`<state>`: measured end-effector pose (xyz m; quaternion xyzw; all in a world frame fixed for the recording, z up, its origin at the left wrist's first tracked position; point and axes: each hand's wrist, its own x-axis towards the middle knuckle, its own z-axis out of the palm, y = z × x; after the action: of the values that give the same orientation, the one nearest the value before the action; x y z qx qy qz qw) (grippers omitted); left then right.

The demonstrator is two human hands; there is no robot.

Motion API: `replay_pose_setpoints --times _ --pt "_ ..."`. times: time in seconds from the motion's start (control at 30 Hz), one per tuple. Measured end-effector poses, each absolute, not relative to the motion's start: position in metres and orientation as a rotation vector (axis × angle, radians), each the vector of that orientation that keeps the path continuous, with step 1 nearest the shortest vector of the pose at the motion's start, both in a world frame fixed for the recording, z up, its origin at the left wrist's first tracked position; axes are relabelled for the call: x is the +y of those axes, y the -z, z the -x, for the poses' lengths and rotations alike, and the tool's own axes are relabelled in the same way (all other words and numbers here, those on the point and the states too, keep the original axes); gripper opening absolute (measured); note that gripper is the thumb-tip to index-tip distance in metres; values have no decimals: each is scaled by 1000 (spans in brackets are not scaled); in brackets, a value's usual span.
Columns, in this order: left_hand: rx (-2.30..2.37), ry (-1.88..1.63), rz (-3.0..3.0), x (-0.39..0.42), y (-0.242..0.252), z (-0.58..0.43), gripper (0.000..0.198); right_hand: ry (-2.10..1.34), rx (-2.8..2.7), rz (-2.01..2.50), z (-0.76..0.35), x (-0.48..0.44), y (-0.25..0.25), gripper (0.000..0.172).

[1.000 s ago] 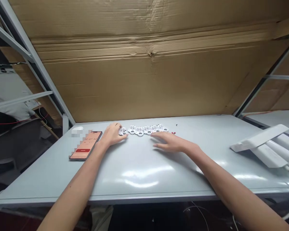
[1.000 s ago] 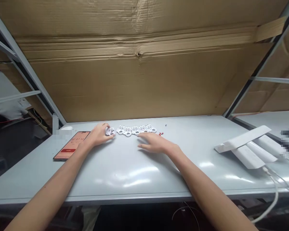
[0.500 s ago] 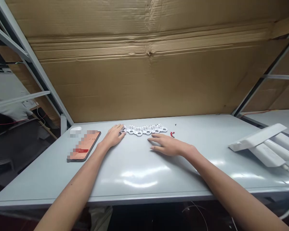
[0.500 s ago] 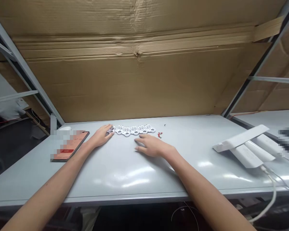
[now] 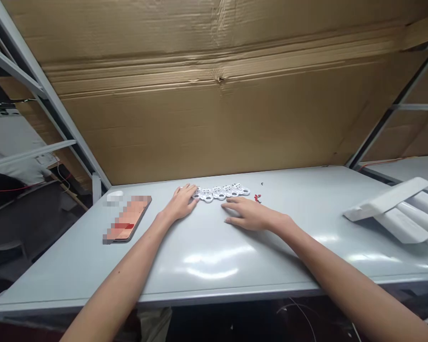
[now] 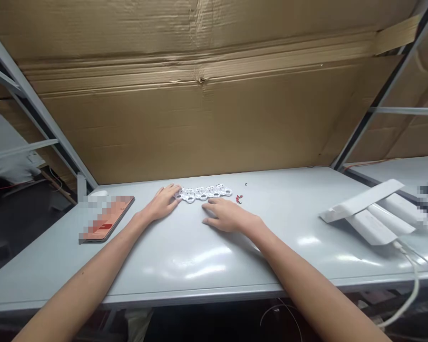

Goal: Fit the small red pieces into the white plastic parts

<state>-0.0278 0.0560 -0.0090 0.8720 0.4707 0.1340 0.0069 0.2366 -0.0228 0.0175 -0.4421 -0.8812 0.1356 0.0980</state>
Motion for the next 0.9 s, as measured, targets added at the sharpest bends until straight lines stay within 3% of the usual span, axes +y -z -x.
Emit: replay_pose_setpoints --times 0.2,0.5,0.9 --pt "1459 -431 -2808 49 1 27 36 -468 -2422 1302 -247 -17 -28 36" --pt "1568 -366 -2896 20 -19 13 35 -347 -1952 2002 -299 14 -20 19" --pt "1053 -444 -2873 -8 -12 -17 45 -451 -1909 2021 -304 23 -10 10"
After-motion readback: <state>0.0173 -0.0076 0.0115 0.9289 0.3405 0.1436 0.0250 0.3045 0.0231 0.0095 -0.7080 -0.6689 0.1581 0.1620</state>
